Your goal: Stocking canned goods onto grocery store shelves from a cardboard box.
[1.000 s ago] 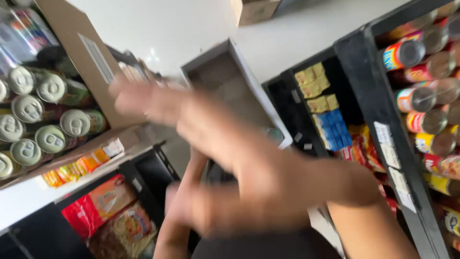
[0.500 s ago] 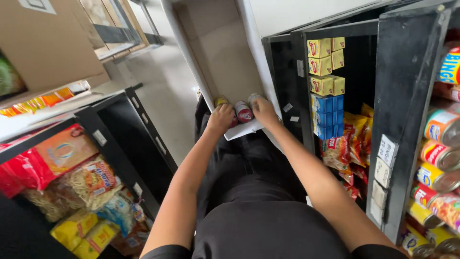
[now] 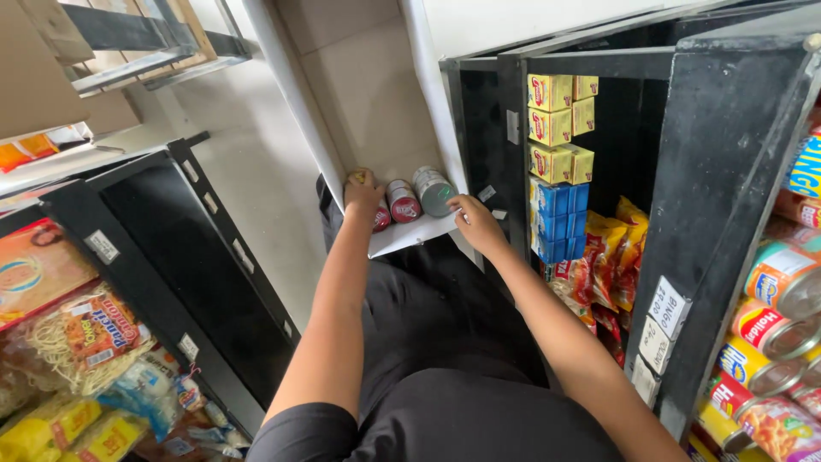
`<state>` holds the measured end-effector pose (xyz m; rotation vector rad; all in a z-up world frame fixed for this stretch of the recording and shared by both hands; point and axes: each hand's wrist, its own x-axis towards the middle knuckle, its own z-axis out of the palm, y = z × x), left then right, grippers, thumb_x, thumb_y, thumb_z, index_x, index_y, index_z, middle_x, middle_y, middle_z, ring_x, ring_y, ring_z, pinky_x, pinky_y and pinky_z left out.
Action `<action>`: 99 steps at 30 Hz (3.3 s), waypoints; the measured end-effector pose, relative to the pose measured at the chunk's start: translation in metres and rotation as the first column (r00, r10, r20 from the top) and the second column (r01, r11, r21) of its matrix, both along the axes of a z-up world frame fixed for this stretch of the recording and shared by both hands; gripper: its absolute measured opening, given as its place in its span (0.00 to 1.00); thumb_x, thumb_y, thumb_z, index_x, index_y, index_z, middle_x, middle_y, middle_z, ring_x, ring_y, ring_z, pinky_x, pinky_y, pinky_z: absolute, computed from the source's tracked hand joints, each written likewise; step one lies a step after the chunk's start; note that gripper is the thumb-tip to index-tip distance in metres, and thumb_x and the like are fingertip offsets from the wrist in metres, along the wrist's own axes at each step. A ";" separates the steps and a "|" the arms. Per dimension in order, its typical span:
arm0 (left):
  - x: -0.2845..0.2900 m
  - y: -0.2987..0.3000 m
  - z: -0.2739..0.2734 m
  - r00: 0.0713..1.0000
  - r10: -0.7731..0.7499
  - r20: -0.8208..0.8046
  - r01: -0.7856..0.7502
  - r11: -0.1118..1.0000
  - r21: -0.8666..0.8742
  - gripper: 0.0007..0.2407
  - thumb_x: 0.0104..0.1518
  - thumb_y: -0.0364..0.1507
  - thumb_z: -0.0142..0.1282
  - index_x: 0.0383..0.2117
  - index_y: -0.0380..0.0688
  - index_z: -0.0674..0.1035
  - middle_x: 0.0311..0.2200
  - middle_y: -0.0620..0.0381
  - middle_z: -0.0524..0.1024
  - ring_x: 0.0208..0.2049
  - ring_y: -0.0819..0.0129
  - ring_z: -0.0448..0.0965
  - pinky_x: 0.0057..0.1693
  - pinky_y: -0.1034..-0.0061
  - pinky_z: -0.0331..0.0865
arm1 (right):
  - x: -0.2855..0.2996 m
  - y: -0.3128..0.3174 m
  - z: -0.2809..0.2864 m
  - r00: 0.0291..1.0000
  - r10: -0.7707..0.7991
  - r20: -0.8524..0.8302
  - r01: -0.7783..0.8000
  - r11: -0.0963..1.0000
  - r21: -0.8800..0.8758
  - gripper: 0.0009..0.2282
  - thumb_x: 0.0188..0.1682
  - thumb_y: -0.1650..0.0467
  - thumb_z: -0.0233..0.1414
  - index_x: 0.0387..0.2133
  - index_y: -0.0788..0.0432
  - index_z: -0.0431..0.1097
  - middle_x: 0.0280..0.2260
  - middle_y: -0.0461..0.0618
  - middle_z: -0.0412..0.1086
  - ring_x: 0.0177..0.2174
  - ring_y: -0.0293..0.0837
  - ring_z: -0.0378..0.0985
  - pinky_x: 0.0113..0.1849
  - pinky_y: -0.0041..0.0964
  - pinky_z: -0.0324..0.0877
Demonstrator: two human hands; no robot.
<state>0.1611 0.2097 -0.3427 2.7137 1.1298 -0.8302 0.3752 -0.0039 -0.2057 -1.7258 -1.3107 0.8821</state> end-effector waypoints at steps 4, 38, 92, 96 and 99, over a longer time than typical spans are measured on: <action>0.002 0.017 -0.008 0.997 0.024 0.071 -0.025 1.000 0.008 0.12 0.61 0.32 0.57 0.50 0.58 0.82 0.69 0.48 0.59 0.61 0.36 0.68 0.60 0.57 0.71 | -0.001 0.009 -0.007 0.994 -0.028 -0.104 0.025 0.999 -0.031 0.09 0.51 0.79 0.47 0.44 0.62 0.69 0.39 0.53 0.74 0.42 0.43 0.80 0.44 0.37 0.73; 0.019 0.005 0.120 0.791 0.165 0.589 -0.205 0.979 0.001 0.34 0.43 0.37 0.71 0.58 0.42 0.69 0.61 0.44 0.61 0.62 0.41 0.62 0.62 0.55 0.64 | -0.049 0.034 -0.023 0.769 0.063 0.637 0.027 0.991 -0.130 0.34 0.37 0.71 0.62 0.62 0.51 0.60 0.62 0.66 0.53 0.60 0.65 0.55 0.59 0.56 0.59; 0.055 -0.058 0.036 0.869 0.413 0.271 -0.294 0.873 -0.388 0.28 0.53 0.38 0.60 0.63 0.52 0.68 0.63 0.29 0.61 0.60 0.32 0.63 0.63 0.51 0.63 | -0.055 0.017 -0.036 0.849 -0.086 0.521 0.069 0.996 0.053 0.25 0.41 0.77 0.54 0.56 0.58 0.65 0.55 0.63 0.60 0.56 0.64 0.62 0.56 0.59 0.60; 0.030 -0.062 0.050 0.827 0.338 0.450 -0.188 0.919 -0.346 0.32 0.43 0.23 0.68 0.59 0.54 0.69 0.65 0.33 0.58 0.59 0.34 0.65 0.62 0.54 0.66 | -0.058 0.022 -0.029 0.877 -0.108 0.469 0.077 0.993 0.084 0.23 0.41 0.78 0.54 0.53 0.60 0.65 0.51 0.61 0.62 0.52 0.63 0.64 0.56 0.59 0.61; 0.031 -0.053 0.041 0.851 0.392 0.350 -0.241 0.883 -0.403 0.30 0.46 0.22 0.68 0.58 0.57 0.71 0.58 0.37 0.64 0.60 0.33 0.64 0.61 0.54 0.66 | -0.058 0.023 -0.030 0.895 -0.091 0.438 0.056 0.994 0.092 0.22 0.42 0.79 0.53 0.53 0.59 0.65 0.49 0.60 0.62 0.51 0.63 0.65 0.54 0.56 0.63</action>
